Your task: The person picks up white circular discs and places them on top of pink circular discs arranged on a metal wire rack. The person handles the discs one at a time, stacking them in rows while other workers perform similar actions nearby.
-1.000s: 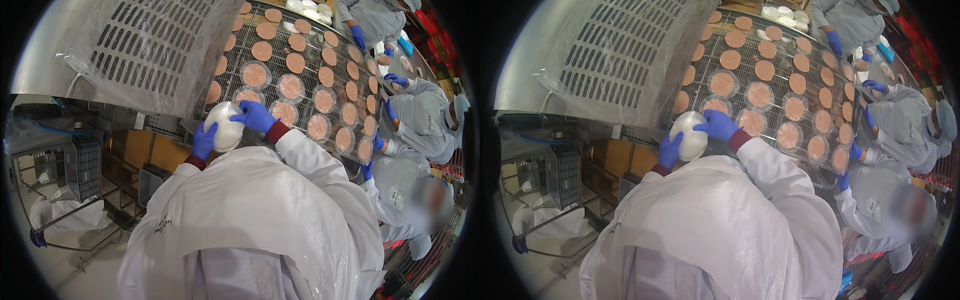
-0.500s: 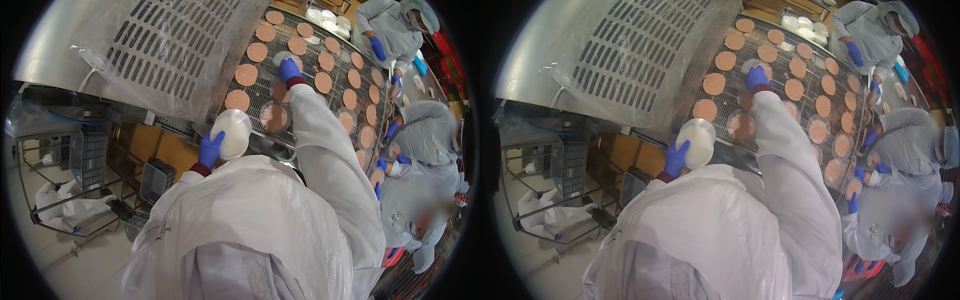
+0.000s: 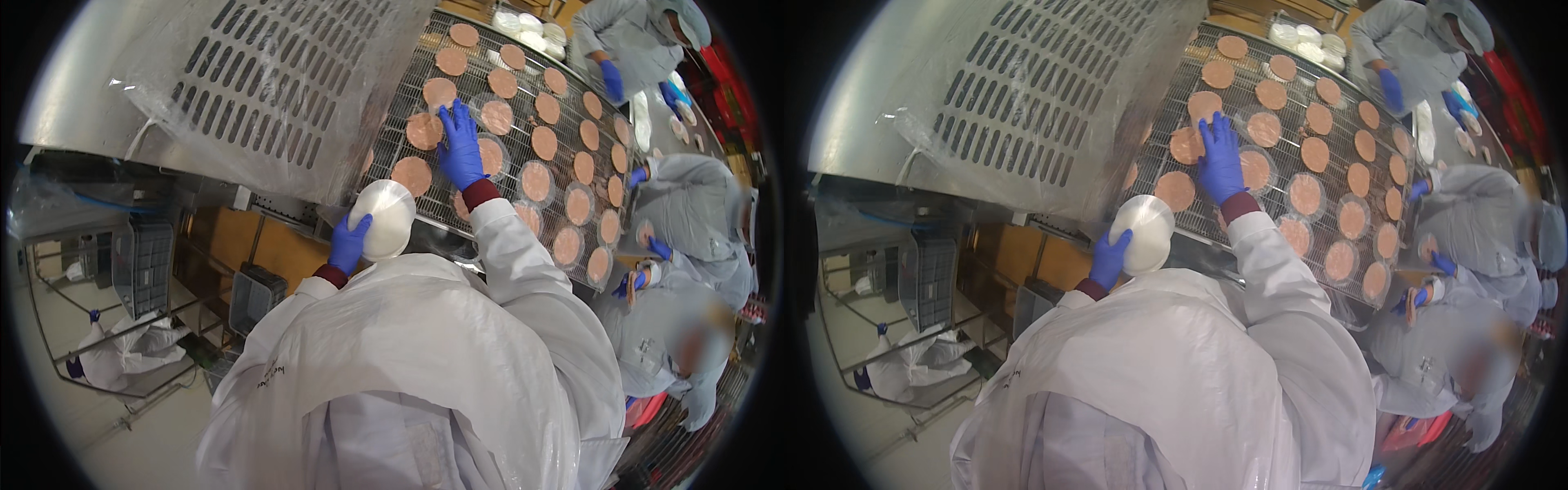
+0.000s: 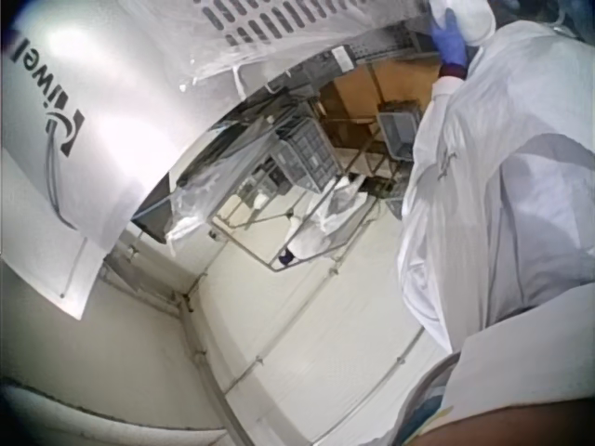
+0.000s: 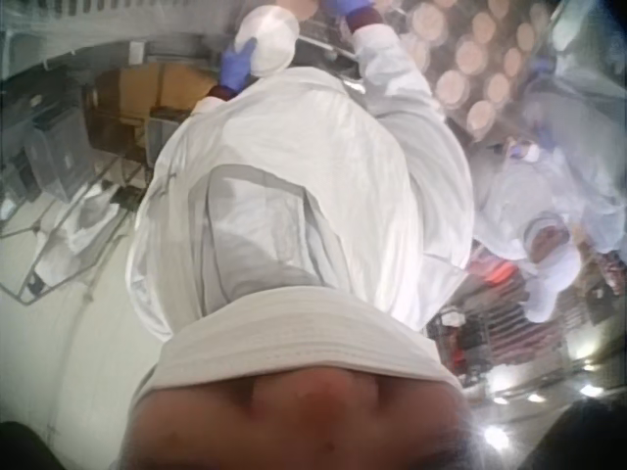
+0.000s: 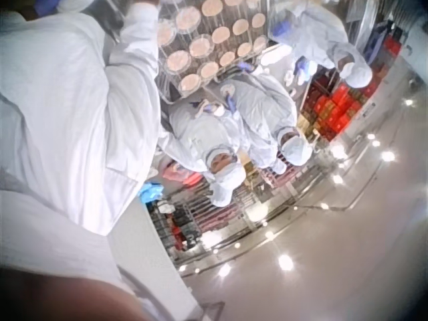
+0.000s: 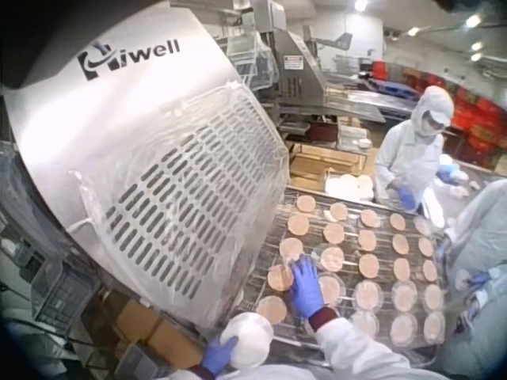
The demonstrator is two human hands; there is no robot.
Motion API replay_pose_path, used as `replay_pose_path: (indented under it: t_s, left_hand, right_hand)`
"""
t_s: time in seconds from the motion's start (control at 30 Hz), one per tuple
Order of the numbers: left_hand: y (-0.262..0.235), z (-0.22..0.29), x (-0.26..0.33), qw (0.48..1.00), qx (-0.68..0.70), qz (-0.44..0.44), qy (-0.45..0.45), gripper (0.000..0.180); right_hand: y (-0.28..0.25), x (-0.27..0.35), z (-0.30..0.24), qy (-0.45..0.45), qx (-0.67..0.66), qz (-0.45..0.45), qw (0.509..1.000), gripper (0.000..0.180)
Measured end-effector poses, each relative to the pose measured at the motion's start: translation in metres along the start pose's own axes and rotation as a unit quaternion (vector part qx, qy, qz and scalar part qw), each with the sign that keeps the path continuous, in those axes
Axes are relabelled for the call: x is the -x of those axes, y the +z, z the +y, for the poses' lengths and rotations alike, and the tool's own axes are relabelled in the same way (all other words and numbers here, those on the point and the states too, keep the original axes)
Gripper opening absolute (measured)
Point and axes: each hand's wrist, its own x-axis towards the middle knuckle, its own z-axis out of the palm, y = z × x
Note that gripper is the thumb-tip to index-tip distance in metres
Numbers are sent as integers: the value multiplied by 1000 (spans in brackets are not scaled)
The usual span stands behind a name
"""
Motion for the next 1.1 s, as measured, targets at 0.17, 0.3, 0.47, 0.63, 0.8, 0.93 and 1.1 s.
replay_pose_path:
  t_s: [0.17,0.3,0.47,0.63,0.8,0.93,1.1]
  left_hand:
    - [4,8,-1,999,-16,-36,1,35]
    - [-5,6,-8,994,-81,-67,-12,35]
    - [-3,19,-9,992,-82,-95,27,35]
    - [-17,-4,-21,993,-36,-106,-23,35]
    - [-7,-10,-41,982,-28,-188,-15,34]
    - [19,-6,-54,963,-30,-268,-12,33]
    - [56,13,-48,917,-47,-394,-43,44]
  right_hand:
    - [-15,-16,24,48,43,52,997,93]
    - [11,-37,8,156,-21,142,977,102]
    - [36,-51,82,183,69,103,975,25]
    - [-30,-4,22,-12,-47,235,971,23]
    - [-4,136,-21,24,10,-126,992,48]
    - [-21,143,-69,317,-362,-33,876,53]
    - [-16,170,-74,407,-315,-35,857,57]
